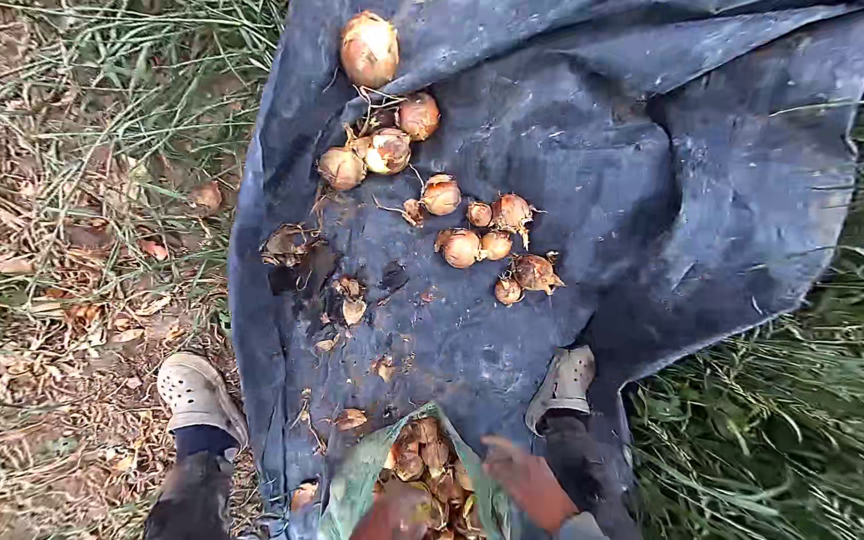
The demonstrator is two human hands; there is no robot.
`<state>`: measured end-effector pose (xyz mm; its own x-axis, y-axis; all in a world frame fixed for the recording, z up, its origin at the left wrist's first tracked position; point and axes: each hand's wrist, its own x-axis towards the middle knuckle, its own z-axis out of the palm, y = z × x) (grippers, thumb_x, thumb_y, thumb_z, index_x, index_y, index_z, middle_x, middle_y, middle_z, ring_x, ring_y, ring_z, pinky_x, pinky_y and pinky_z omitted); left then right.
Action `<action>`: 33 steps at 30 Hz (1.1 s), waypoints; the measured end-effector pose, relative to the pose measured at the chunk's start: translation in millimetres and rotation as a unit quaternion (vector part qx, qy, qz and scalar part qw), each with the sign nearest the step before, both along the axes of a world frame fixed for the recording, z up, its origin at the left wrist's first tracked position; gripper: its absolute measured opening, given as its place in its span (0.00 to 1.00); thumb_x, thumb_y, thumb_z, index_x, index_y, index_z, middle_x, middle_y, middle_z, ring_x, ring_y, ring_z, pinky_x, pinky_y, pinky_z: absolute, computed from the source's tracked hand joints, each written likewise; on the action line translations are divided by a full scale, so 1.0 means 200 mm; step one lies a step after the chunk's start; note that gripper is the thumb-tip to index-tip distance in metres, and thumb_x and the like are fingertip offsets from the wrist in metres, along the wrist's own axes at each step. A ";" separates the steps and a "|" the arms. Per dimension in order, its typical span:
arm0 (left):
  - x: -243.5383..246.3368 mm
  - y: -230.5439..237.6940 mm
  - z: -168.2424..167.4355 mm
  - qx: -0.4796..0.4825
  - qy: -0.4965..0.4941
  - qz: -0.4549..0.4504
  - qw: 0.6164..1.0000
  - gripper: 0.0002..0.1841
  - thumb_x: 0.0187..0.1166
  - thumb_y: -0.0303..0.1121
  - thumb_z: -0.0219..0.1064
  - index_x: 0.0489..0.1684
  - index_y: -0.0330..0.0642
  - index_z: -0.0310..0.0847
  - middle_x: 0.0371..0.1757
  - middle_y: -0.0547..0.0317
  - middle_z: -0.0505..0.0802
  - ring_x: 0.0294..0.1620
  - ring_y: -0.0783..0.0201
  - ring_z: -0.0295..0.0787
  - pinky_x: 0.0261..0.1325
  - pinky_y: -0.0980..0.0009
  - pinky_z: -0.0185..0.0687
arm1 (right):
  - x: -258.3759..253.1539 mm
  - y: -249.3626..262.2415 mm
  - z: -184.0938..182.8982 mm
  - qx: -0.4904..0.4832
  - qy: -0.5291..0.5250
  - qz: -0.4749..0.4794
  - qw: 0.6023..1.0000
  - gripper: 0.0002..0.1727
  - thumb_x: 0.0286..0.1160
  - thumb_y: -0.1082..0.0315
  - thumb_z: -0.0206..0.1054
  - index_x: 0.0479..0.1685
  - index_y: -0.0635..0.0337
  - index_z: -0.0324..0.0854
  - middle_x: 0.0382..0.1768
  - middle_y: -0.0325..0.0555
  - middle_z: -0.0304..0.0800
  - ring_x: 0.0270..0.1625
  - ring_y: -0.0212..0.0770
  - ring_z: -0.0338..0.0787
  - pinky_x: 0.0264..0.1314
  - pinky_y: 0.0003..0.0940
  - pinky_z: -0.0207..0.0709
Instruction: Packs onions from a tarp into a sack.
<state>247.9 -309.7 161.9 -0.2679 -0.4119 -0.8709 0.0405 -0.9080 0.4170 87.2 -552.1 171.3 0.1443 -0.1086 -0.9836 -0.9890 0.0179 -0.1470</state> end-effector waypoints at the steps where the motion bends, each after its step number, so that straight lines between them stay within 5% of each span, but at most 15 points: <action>1: 0.13 -0.20 -0.11 -0.007 -0.079 0.026 0.997 0.25 0.79 0.40 0.71 0.76 0.48 0.82 0.77 0.45 0.84 0.79 0.48 0.79 0.83 0.47 0.74 | 0.09 -0.21 -0.10 -0.070 -0.015 0.017 0.997 0.34 0.78 0.51 0.70 0.84 0.52 0.72 0.69 0.57 0.86 0.64 0.54 0.90 0.69 0.56 0.84; 3: 0.41 -0.67 -0.30 -0.031 -0.215 0.056 0.974 0.31 0.82 0.46 0.69 0.84 0.49 0.73 0.82 0.41 0.78 0.79 0.43 0.79 0.79 0.44 0.76 | 0.30 -0.60 -0.28 -0.217 -0.033 0.050 0.974 0.44 0.71 0.48 0.77 0.89 0.50 0.66 0.79 0.67 0.74 0.75 0.69 0.81 0.72 0.70 0.77; 6: 0.67 -1.30 -0.51 -0.137 -0.383 0.012 0.914 0.38 0.75 0.45 0.78 0.87 0.51 0.68 0.84 0.41 0.74 0.82 0.36 0.73 0.72 0.36 0.79 | 0.57 -0.99 -0.52 -0.348 -0.073 0.114 0.928 0.55 0.56 0.50 0.86 0.91 0.46 0.63 0.82 0.71 0.67 0.75 0.80 0.76 0.57 0.79 0.79; 9: 0.72 -1.76 -0.65 -0.201 -0.428 -0.104 0.875 0.46 0.65 0.47 0.84 0.88 0.55 0.66 0.90 0.42 0.65 0.86 0.31 0.64 0.65 0.32 0.81 | 0.73 -1.07 -0.67 -0.309 -0.049 0.169 0.935 0.54 0.50 0.42 0.87 0.85 0.50 0.71 0.83 0.73 0.64 0.75 0.81 0.73 0.55 0.80 0.78; 12: 0.65 -1.96 -0.77 -0.163 -0.459 -0.165 0.857 0.54 0.57 0.58 0.85 0.90 0.55 0.62 0.92 0.38 0.58 0.84 0.27 0.64 0.55 0.32 0.86 | 0.74 -0.95 -0.77 -0.328 -0.024 0.164 0.930 0.49 0.49 0.42 0.86 0.81 0.45 0.76 0.86 0.74 0.58 0.81 0.83 0.65 0.56 0.78 0.78; 14: 0.59 -1.96 -0.82 -0.144 -0.491 -0.201 0.836 0.52 0.55 0.61 0.84 0.88 0.59 0.65 0.92 0.35 0.56 0.85 0.25 0.61 0.51 0.32 0.85 | 0.70 -0.86 -0.81 -0.372 -0.019 0.123 0.920 0.47 0.48 0.47 0.87 0.79 0.46 0.78 0.86 0.75 0.56 0.80 0.82 0.66 0.54 0.74 0.81; 17: 0.55 -1.89 -0.86 -0.149 -0.505 -0.242 0.815 0.39 0.61 0.49 0.84 0.78 0.62 0.76 0.90 0.30 0.57 0.81 0.23 0.67 0.49 0.34 0.87 | 0.64 -0.75 -0.82 -0.401 0.019 0.067 0.913 0.49 0.48 0.44 0.85 0.81 0.45 0.75 0.89 0.75 0.49 0.77 0.82 0.69 0.48 0.68 0.85; 20: 0.58 -1.80 -0.86 -0.178 -0.477 -0.218 0.833 0.23 0.72 0.48 0.75 0.66 0.57 0.86 0.91 0.35 0.59 0.79 0.28 0.72 0.55 0.39 0.88 | 0.60 -0.72 -0.80 -0.373 0.049 0.044 0.926 0.49 0.47 0.45 0.87 0.81 0.40 0.74 0.91 0.73 0.44 0.76 0.82 0.70 0.48 0.66 0.86; 22: 0.57 -1.77 -0.85 -0.184 -0.444 -0.191 0.856 0.24 0.70 0.48 0.76 0.68 0.62 0.85 0.90 0.39 0.61 0.77 0.32 0.76 0.56 0.39 0.88 | 0.60 -0.74 -0.79 -0.352 0.041 0.042 0.934 0.48 0.46 0.50 0.88 0.79 0.40 0.77 0.91 0.73 0.42 0.77 0.82 0.69 0.51 0.66 0.86; 26: 0.55 -1.70 -0.82 -0.197 -0.355 -0.066 0.911 0.24 0.68 0.46 0.78 0.66 0.58 0.86 0.83 0.38 0.71 0.70 0.40 0.83 0.60 0.41 0.87 | 0.53 -0.77 -0.81 -0.343 -0.071 0.024 0.936 0.39 0.54 0.60 0.82 0.75 0.37 0.78 0.80 0.74 0.64 0.59 0.74 0.87 0.48 0.66 0.86; 29: 0.34 -1.40 -0.75 -0.188 -0.311 0.056 0.930 0.24 0.68 0.41 0.77 0.67 0.56 0.85 0.80 0.41 0.75 0.74 0.42 0.80 0.64 0.41 0.86 | 0.47 -0.61 -0.79 -0.331 -0.114 -0.013 0.937 0.44 0.55 0.66 0.83 0.81 0.36 0.75 0.83 0.73 0.61 0.60 0.73 0.87 0.50 0.66 0.88; 33: 0.00 -0.98 -0.70 -0.047 -0.239 0.266 0.933 0.28 0.73 0.40 0.74 0.75 0.54 0.80 0.81 0.45 0.77 0.74 0.44 0.79 0.66 0.40 0.82 | 0.53 -0.41 -0.78 -0.329 -0.048 -0.101 0.938 0.45 0.59 0.71 0.79 0.84 0.33 0.70 0.87 0.75 0.55 0.58 0.74 0.89 0.51 0.66 0.88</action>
<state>248.1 -505.2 22.0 0.4054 -0.4570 -0.7917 0.2646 -0.7703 0.5801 192.9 -635.1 14.8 0.1399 -0.7222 -0.6774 -0.9570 0.0769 -0.2797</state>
